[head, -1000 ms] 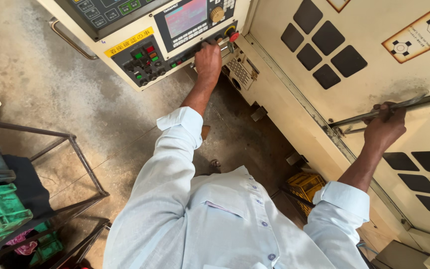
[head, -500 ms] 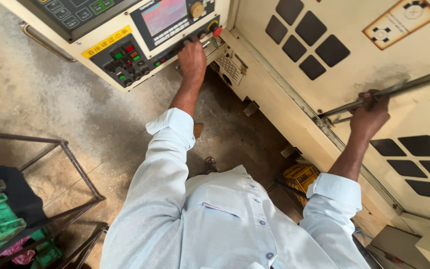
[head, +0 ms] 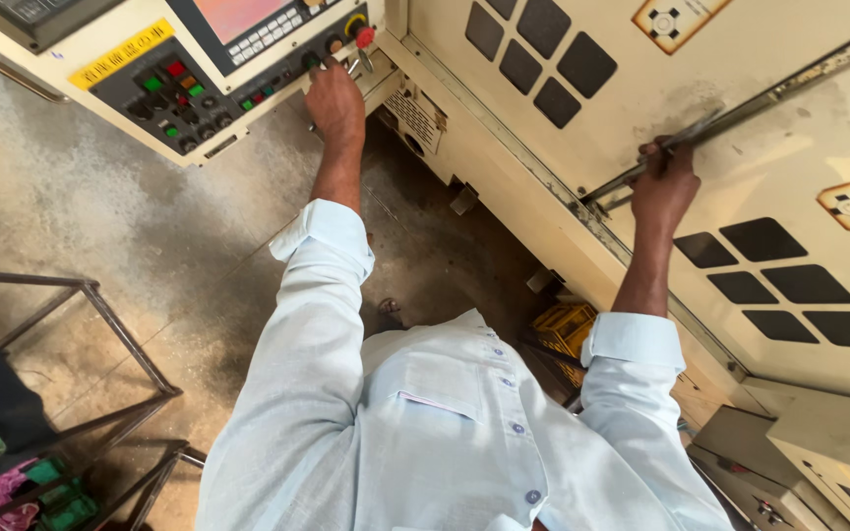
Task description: The person opens the door of a CNC machine, inserts a cylindrical metal rod into the spindle, and closes the door. They then operate the control panel and later wipe the machine's exterior with a cloth.
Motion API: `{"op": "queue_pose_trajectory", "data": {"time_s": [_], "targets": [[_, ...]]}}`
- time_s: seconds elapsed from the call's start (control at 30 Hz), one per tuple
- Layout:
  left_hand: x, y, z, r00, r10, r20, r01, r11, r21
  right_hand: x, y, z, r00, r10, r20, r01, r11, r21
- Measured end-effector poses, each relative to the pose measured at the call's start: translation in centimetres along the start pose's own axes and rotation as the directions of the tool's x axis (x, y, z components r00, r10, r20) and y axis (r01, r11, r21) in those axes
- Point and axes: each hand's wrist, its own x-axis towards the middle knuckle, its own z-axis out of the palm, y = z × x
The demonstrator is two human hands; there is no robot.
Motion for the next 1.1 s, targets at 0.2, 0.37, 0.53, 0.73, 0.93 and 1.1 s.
{"op": "queue_pose_trajectory", "data": {"time_s": [0.2, 0.37, 0.53, 0.73, 0.93, 1.1], "targets": [[-4.0, 4.3, 0.0, 0.998, 0.048, -0.027, -0.050, 0.996, -0.074, -0.2, -0.2, -1.1, 0.999, -0.040, 0.026, 0.040, 0.999, 0.020], [-8.4, 8.3, 0.0, 0.985, 0.169, 0.040, -0.160, 0.974, -0.162, -0.2, 0.5, -1.7, 0.993, -0.113, 0.037, 0.114, 0.994, -0.004], [-14.1, 14.8, -0.2, 0.953, 0.291, 0.086, -0.247, 0.907, -0.341, -0.7, 1.8, -2.2, 0.991, -0.134, 0.023, 0.132, 0.987, 0.090], [-22.4, 21.6, -3.3, 0.806, 0.536, 0.250, -0.190, 0.636, -0.748, -8.1, 3.2, -4.6, 0.998, -0.007, 0.069, -0.004, 0.988, 0.152], [-30.1, 24.0, -7.7, 0.611, 0.779, 0.139, -0.079, 0.235, -0.969, -18.7, 3.2, -8.5, 0.967, 0.201, 0.154, -0.226, 0.959, 0.173], [-34.0, 24.3, -9.8, 0.472, 0.874, 0.113, 0.096, 0.077, -0.992, -23.6, 1.8, -9.0, 0.940, 0.327, 0.098, -0.341, 0.917, 0.209]]}}
